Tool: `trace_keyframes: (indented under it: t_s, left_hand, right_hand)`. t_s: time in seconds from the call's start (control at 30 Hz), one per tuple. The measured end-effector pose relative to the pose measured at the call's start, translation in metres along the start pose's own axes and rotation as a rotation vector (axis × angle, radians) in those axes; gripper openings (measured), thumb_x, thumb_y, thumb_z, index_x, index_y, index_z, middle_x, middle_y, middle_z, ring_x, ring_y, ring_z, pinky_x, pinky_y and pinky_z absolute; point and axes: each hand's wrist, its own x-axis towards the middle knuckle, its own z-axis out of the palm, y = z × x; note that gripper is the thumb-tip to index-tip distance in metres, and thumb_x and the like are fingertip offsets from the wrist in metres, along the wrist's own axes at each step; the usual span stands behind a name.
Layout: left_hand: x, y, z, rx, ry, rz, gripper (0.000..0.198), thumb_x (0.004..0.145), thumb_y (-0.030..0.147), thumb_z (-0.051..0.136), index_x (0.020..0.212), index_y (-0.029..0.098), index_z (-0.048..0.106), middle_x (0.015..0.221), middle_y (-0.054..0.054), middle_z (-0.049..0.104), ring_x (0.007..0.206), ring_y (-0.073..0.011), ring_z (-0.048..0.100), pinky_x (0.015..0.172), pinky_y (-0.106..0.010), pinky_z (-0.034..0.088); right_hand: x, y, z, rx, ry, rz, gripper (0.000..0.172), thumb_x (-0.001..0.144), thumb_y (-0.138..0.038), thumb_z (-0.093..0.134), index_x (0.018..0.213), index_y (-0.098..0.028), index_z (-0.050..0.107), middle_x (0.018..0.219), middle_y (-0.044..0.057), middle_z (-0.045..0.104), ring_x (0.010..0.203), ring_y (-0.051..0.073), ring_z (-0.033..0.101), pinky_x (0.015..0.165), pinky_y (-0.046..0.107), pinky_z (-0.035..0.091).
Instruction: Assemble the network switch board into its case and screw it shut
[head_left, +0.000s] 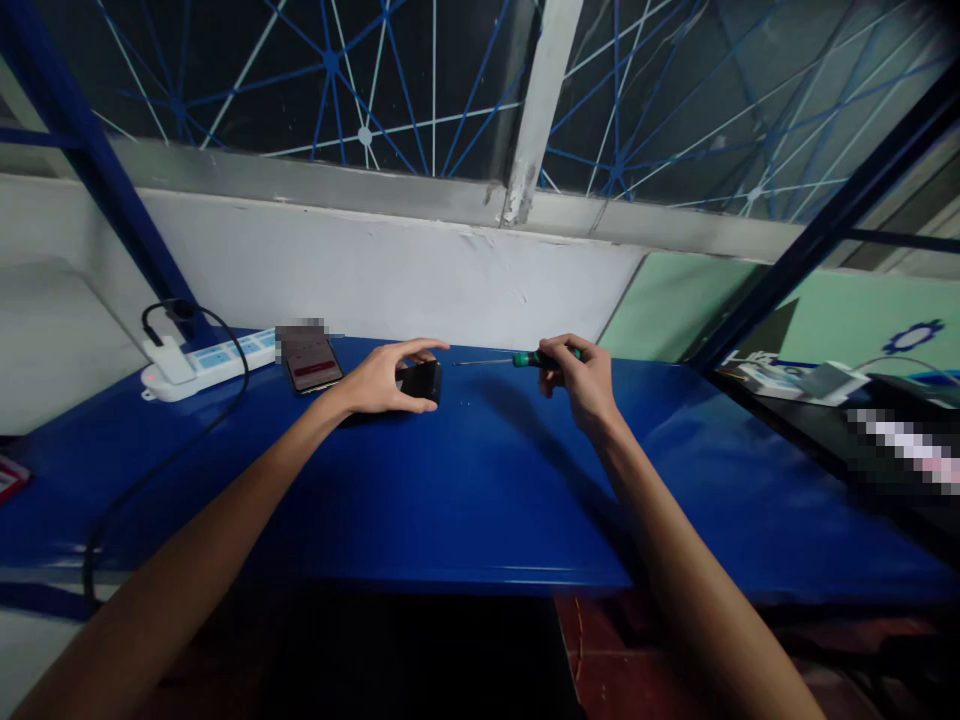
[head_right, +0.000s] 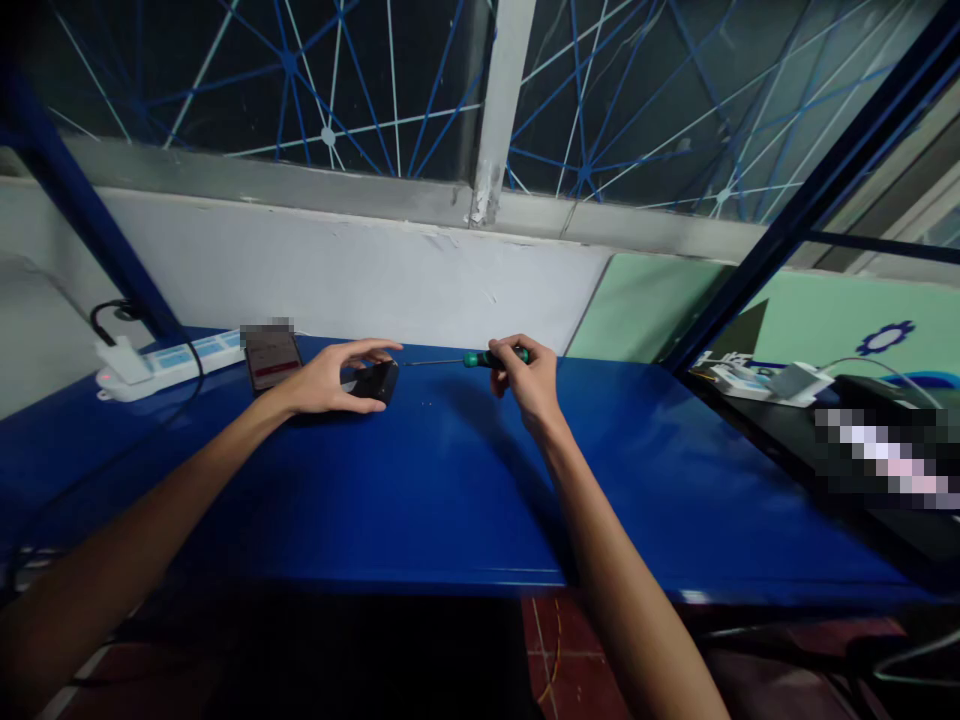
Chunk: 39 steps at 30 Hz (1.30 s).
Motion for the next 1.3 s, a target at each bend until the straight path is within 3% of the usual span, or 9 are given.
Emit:
trace_keyframes:
  t_s: [0.27,1.3]
  left_hand:
    - [-0.003,0.001,-0.006,-0.062,0.028,0.007,0.076,0.068,0.038,0.080,0.136,0.023,0.050,0.122,-0.011,0.063,0.119,-0.0292,0.057,0.105,-0.049,0.040]
    - [-0.002,-0.001,0.001,-0.027,0.044,0.014,0.076,0.066,0.037,0.080,0.135,0.025,0.050,0.126,-0.010,0.061,0.120,-0.0291,0.056,0.101,-0.046,0.045]
  right_hand:
    - [-0.010,-0.003,0.012,0.000,-0.138,-0.044,0.020,0.079,-0.035,0.068,0.071,-0.019,0.060,0.046,-0.003,0.056,0.034,0.011,0.050,0.038,0.026,0.040]
    - [-0.013,-0.009,0.012,-0.089,-0.120,-0.069,0.019,0.080,-0.033,0.068,0.072,-0.018,0.060,0.041,-0.004,0.052,0.034,0.010,0.047,0.039,0.027,0.040]
